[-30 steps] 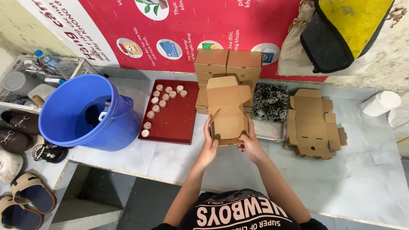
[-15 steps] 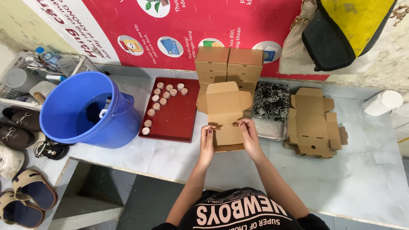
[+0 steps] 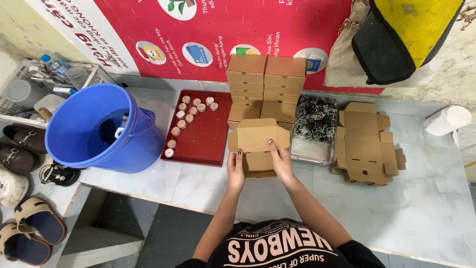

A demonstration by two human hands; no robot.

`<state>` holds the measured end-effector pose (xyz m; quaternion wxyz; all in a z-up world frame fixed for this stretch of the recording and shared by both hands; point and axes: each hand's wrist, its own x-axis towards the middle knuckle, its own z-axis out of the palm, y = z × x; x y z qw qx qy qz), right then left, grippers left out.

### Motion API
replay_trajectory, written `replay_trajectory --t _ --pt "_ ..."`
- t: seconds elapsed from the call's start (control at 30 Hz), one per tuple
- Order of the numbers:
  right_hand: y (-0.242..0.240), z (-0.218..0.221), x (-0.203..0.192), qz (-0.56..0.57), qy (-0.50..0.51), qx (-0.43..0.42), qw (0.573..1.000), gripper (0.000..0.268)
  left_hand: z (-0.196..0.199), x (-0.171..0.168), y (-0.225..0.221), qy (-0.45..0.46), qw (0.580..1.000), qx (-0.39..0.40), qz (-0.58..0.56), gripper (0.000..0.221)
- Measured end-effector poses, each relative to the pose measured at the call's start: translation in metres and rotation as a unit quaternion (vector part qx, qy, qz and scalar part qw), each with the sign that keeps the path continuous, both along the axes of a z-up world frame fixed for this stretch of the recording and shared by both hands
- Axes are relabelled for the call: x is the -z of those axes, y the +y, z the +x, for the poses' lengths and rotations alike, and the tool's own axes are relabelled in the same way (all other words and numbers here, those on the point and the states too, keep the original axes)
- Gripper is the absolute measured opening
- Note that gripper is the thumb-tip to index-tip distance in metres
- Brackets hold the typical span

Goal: The recorder is seen preparing items (possibly candles) and placing them into small cardboard boxes with packing shreds.

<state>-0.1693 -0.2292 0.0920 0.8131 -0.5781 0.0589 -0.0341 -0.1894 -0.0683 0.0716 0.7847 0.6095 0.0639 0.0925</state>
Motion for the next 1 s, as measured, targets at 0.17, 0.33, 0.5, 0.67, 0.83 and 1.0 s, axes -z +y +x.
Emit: replay_trajectory --t 0.17,0.33,0.5,0.67,0.83,1.0 --pt "-0.012 0.014 0.053 -0.065 -0.011 -0.041 0.997 0.029 0.013 0.038 0.014 0.028 0.999 -0.026 0.031 0.034" --pt "-0.055 0.013 0.033 -0.190 -0.131 -0.040 0.972 0.033 0.040 0.086 0.032 0.055 0.994 -0.038 0.090 0.041" --pt "-0.145 0.043 0.045 -0.343 -0.097 0.166 0.919 0.025 0.060 0.097 0.039 0.087 0.968 -0.089 0.217 0.052" --pt "-0.194 0.068 0.017 -0.558 -0.086 0.234 0.791 0.025 0.051 0.063 0.022 0.067 0.946 -0.092 0.303 0.056" --pt "-0.189 0.087 0.010 -0.689 -0.035 0.205 0.694 0.041 0.025 0.040 0.004 0.042 0.938 -0.112 0.324 0.066" --pt "-0.193 0.099 0.011 -0.673 0.042 0.168 0.719 0.026 0.008 0.008 -0.021 -0.060 0.914 -0.158 0.368 0.067"
